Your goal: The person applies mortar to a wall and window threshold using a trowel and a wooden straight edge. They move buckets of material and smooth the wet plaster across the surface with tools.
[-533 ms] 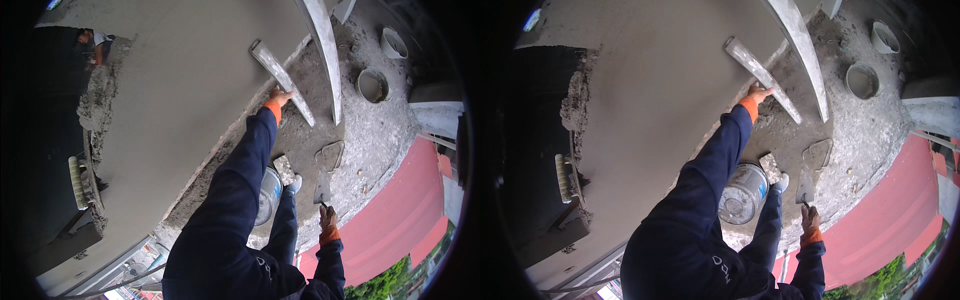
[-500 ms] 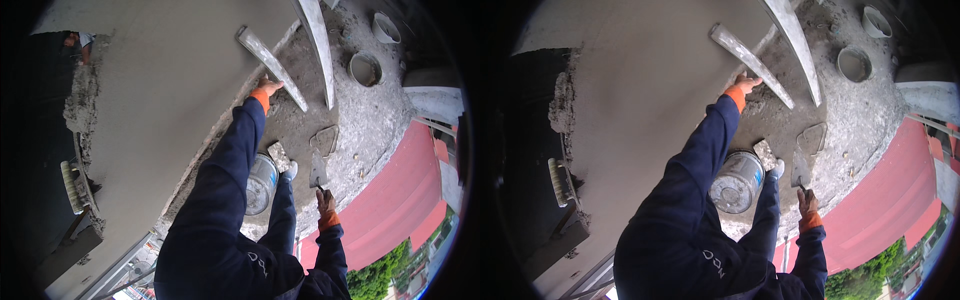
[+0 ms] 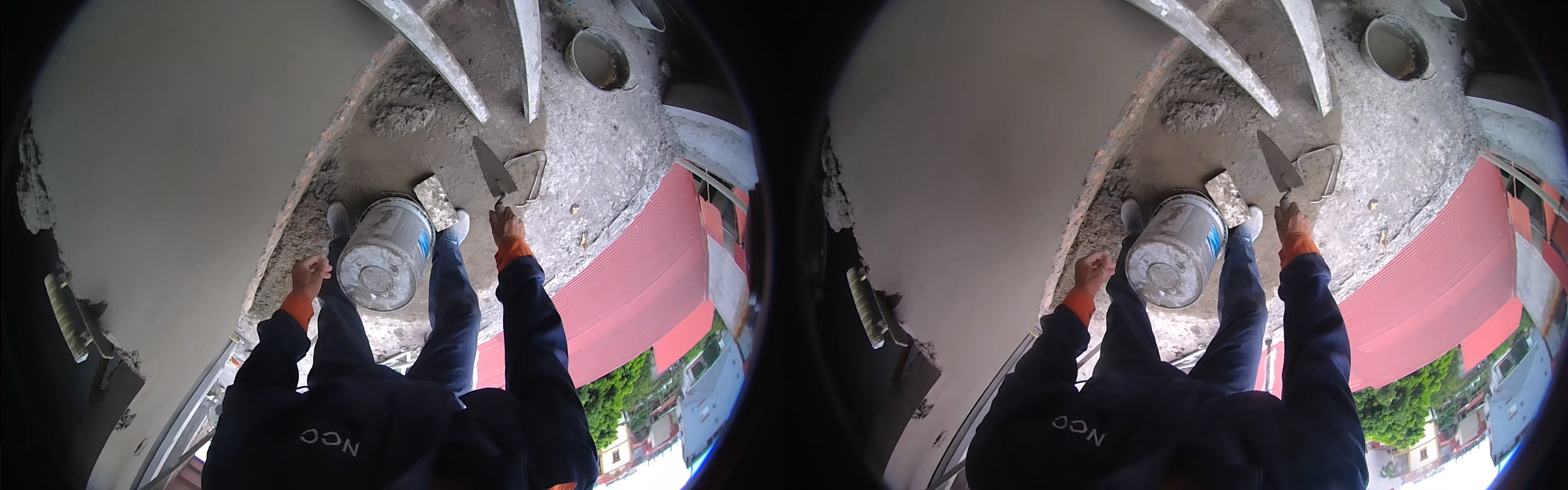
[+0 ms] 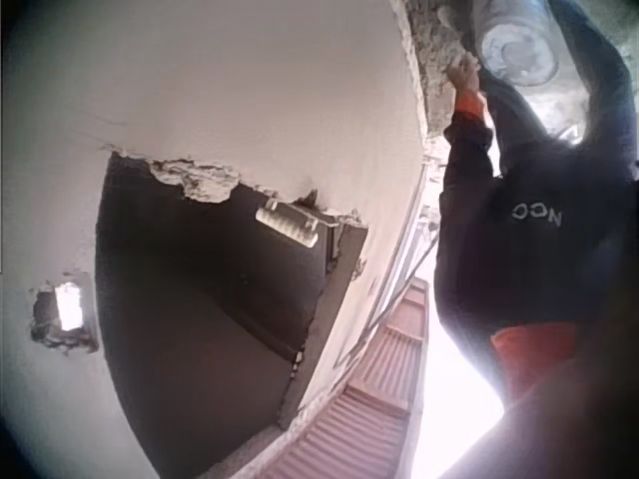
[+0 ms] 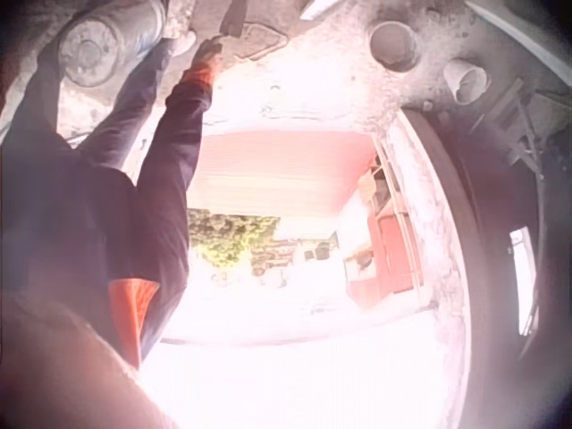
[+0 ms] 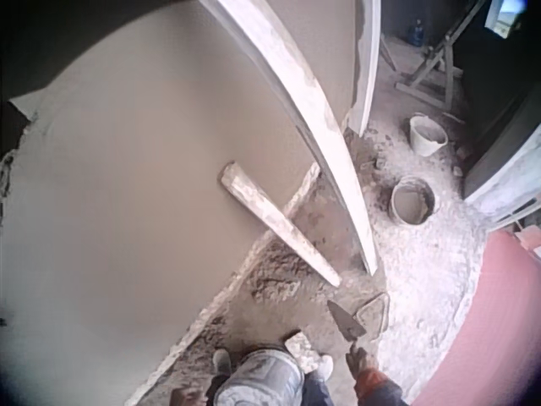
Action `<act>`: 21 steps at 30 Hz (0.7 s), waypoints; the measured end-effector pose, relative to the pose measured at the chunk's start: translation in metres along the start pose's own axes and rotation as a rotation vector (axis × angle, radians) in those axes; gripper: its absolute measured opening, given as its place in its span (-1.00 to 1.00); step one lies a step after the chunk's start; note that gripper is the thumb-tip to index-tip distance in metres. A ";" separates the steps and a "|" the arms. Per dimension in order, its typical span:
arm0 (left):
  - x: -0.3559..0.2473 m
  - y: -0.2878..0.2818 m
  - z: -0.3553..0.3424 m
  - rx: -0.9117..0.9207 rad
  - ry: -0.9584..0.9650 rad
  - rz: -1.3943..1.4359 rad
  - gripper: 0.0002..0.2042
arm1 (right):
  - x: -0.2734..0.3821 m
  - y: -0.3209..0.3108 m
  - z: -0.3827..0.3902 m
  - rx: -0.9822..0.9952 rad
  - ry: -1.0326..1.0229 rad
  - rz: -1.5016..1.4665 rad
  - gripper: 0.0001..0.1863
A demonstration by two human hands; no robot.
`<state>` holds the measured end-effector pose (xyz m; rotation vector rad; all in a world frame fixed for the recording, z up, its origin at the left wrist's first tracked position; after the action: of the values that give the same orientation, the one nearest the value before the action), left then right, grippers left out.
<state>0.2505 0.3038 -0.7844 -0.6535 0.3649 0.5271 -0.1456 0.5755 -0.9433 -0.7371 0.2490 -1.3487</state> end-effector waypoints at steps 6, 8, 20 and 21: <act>-0.021 0.017 0.076 0.006 0.025 0.024 -0.57 | 0.010 -0.035 0.021 0.139 -0.228 -0.004 -0.43; -0.077 0.021 0.098 0.064 0.261 0.003 -0.62 | 0.017 -0.045 0.034 0.180 -0.195 -0.062 -0.48; -0.306 -0.305 0.326 -1.220 0.956 -0.309 -0.86 | 0.100 -0.100 0.223 0.175 -0.030 -0.642 -0.57; -0.301 -0.320 0.332 -1.176 1.003 -0.192 -0.86 | 0.108 -0.100 0.237 0.147 -0.039 -0.665 -0.56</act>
<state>0.2406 0.2027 -0.2429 -2.0884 0.9276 0.1360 -0.0660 0.5500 -0.6771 -0.7498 -0.1451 -1.9528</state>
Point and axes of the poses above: each hand's wrist, its own z-axis away from the middle knuckle, its own y-axis out of the palm, x = y × z, the point moved 1 cm from there along -z, towards the middle knuckle, and after that the axes turned 7 degrees about -z, right-handed, at the moved point
